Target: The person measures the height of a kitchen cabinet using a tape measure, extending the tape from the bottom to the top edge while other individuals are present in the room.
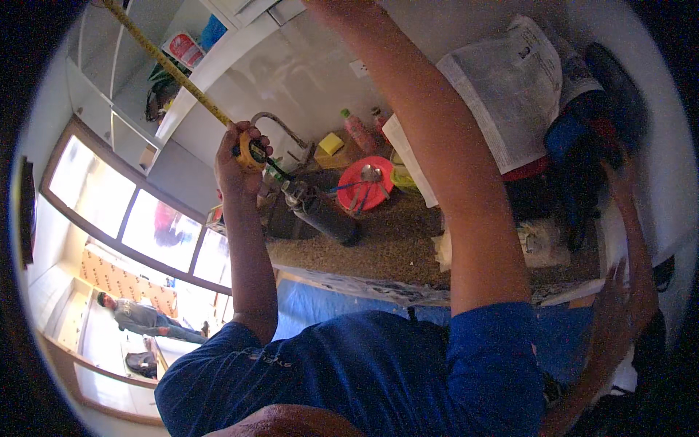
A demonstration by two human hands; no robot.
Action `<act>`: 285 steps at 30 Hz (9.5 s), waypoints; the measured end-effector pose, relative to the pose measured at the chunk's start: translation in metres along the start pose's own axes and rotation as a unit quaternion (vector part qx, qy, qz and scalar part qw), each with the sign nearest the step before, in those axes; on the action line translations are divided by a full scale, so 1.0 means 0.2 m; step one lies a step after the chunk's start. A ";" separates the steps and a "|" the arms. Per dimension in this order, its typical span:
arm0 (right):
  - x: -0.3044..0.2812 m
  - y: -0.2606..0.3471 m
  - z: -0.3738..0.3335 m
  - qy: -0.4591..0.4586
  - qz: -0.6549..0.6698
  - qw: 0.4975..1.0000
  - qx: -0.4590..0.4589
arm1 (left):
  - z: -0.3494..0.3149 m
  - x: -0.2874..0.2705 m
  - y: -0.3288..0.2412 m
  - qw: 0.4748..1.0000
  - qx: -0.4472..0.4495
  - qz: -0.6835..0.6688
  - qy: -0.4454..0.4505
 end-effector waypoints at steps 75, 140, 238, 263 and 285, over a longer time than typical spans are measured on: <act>0.03 0.00 0.07 0.073 0.114 0.989 0.058 | 1.08 0.48 -0.25 0.981 0.067 -0.033 0.180; 0.09 0.10 0.32 0.011 0.395 0.918 0.006 | -0.14 0.21 1.13 0.987 -0.062 -0.023 0.148; 0.09 0.13 0.32 0.021 0.077 0.989 -0.127 | 0.60 0.12 0.50 0.894 -0.126 -0.228 0.365; 0.12 0.12 0.31 0.037 0.009 0.988 -0.149 | 0.67 0.11 0.62 0.854 -0.116 -0.269 0.430; 0.12 0.12 0.32 0.052 0.032 0.989 -0.134 | 0.66 0.11 0.60 0.842 -0.118 -0.288 0.440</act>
Point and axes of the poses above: each hand's wrist, its own z-axis towards the middle knuckle, its own x-axis out of the palm, y = z × x, the point moved 1 cm from there along z, towards the middle knuckle, and after that the axes turned 15 degrees about y, right-handed, at the moved point
